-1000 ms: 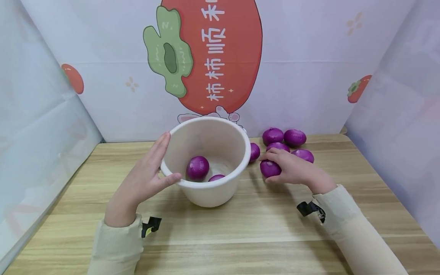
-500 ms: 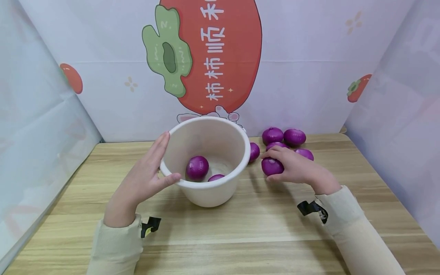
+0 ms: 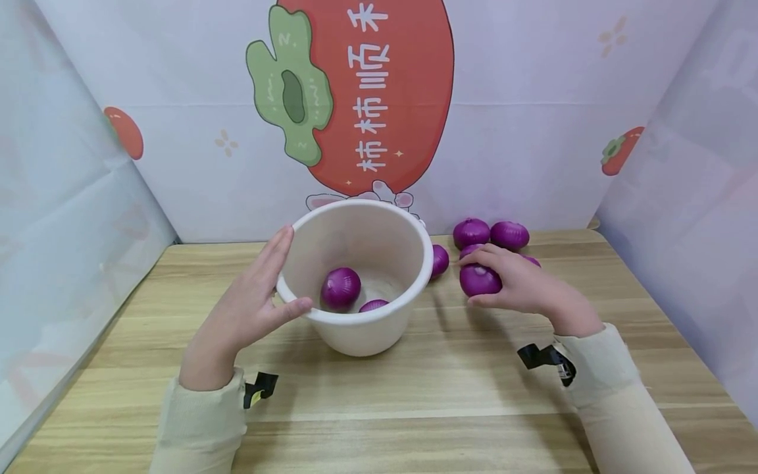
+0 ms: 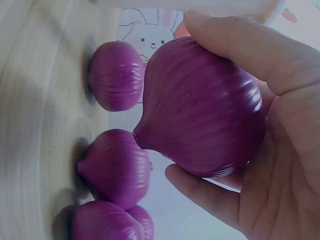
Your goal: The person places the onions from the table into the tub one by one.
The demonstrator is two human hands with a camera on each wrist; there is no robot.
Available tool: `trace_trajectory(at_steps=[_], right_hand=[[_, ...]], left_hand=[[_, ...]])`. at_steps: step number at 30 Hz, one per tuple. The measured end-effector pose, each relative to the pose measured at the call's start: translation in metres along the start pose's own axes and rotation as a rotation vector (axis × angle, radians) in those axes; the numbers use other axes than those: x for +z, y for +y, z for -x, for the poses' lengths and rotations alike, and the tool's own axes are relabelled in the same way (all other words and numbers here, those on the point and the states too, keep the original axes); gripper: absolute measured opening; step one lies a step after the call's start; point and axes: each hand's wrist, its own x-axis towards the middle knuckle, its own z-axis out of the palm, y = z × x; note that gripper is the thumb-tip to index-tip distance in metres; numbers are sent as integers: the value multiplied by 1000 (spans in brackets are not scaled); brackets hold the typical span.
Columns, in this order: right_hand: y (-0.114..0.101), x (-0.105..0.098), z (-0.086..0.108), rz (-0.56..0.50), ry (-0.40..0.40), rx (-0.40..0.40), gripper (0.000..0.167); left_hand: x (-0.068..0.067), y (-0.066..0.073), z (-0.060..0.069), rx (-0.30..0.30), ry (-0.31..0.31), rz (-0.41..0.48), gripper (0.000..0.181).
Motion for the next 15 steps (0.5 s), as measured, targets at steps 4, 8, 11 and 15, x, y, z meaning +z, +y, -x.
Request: trace_trajectory(at_steps=[4, 8, 11, 15], right_hand=[[-1, -6, 4, -2, 8, 19, 53], [0, -9, 6, -14, 28, 7, 55], [0, -11, 6, -23, 44, -7, 56], [-2, -16, 6, -29, 41, -8, 56]], left_hand=[[0, 1, -1, 5, 1, 2, 104], [0, 0, -1, 1, -1, 1, 104], [0, 0, -1, -3, -4, -1, 104], [0, 0, -1, -5, -5, 3, 104]])
